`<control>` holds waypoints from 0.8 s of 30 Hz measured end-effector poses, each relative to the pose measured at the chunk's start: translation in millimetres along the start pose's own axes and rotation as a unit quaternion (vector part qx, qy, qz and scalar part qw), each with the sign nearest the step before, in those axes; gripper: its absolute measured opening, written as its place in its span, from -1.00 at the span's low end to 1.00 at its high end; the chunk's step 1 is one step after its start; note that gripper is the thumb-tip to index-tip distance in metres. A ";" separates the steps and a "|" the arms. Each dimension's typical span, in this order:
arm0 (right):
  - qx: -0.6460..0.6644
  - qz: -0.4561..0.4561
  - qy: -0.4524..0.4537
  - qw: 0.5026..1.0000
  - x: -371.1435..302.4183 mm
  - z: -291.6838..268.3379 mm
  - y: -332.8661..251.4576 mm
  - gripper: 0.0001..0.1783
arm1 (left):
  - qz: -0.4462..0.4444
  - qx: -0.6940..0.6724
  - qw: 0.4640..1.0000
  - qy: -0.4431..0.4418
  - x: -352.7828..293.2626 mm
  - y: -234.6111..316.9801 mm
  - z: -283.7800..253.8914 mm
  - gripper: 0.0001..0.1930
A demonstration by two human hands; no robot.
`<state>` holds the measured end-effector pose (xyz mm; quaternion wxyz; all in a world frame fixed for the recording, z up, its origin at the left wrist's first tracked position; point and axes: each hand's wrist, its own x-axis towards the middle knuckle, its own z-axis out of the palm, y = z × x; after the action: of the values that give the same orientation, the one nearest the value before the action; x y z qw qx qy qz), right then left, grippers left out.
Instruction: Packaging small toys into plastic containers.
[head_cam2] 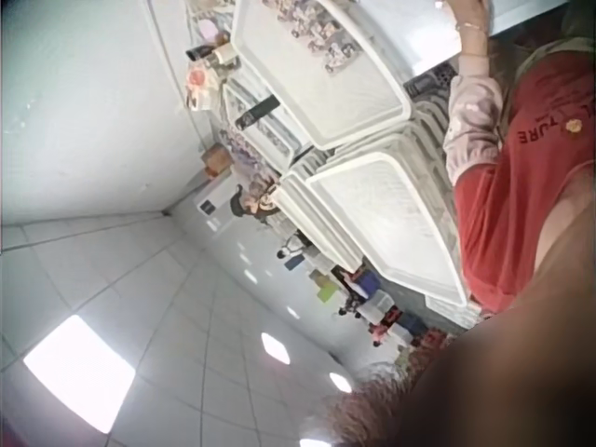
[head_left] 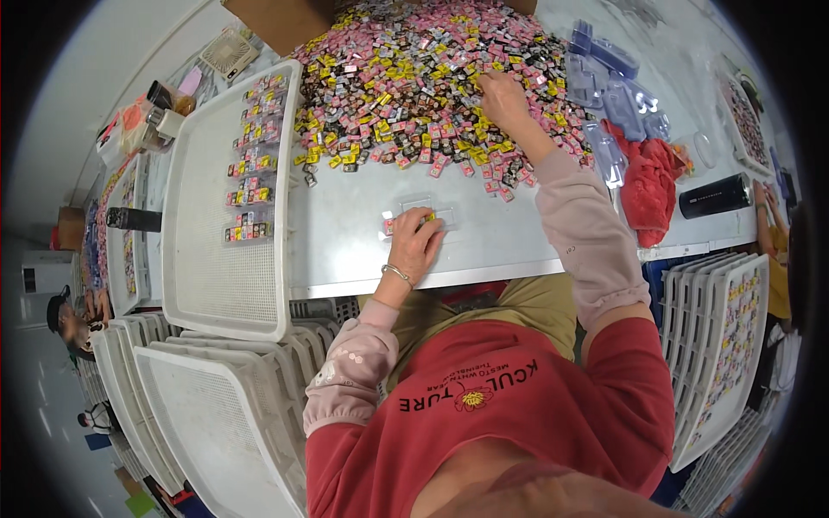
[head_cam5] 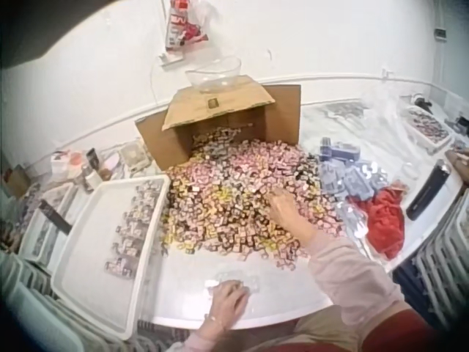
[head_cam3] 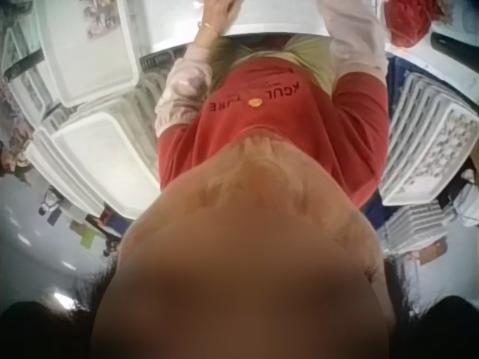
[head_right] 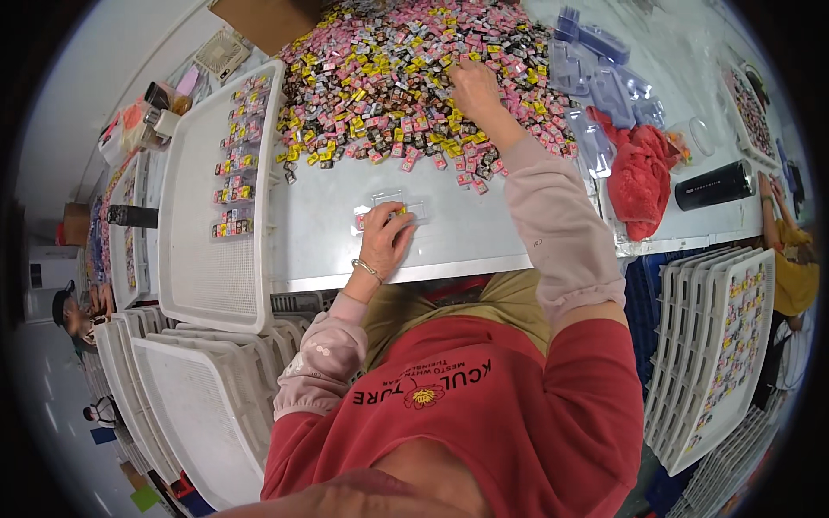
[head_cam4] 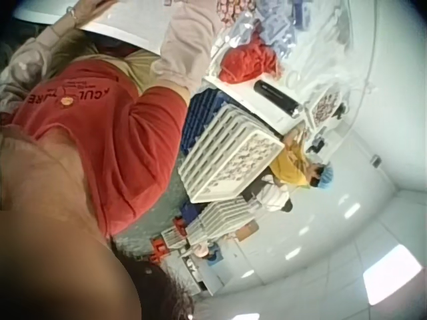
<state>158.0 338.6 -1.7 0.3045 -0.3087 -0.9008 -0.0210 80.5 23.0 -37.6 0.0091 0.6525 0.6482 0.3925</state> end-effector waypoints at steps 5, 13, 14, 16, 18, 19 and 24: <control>0.169 -0.004 -0.029 0.985 12.2 32.0 -50.9 -0.78 | 0.008 0.006 1.000 0.004 -2.8 1.0 2.5 -0.73; 0.053 -0.019 -0.103 0.993 6.3 47.3 -53.7 -0.81 | -0.011 -0.017 1.000 0.019 -5.6 3.2 6.0 -0.66; 0.030 -0.011 -0.138 0.990 9.5 42.9 -47.5 -0.78 | -0.020 -0.027 0.999 0.027 -5.9 5.0 2.6 -0.66; 0.107 -0.009 -0.044 0.993 3.8 22.9 -35.0 -0.68 | -0.036 -0.059 0.994 0.079 -4.1 7.3 -10.3 -0.68; 0.211 0.010 0.023 0.977 -19.9 7.7 0.3 -0.67 | -0.074 -0.072 0.983 0.150 -3.9 2.0 -20.4 -0.67; 0.333 0.113 -0.088 0.932 -34.2 -6.3 6.0 -0.70 | -0.115 -0.083 0.972 0.189 -8.0 -5.5 -30.8 -0.69; 0.553 0.201 -0.213 0.780 -114.2 -67.5 -52.4 -0.86 | -0.262 -0.055 0.923 0.274 -54.6 -38.3 -77.7 -0.75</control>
<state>235.6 218.9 -3.0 0.2205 -0.2580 -0.7171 0.6087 15.8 -56.0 -31.1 -0.0303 0.3242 0.7505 0.5751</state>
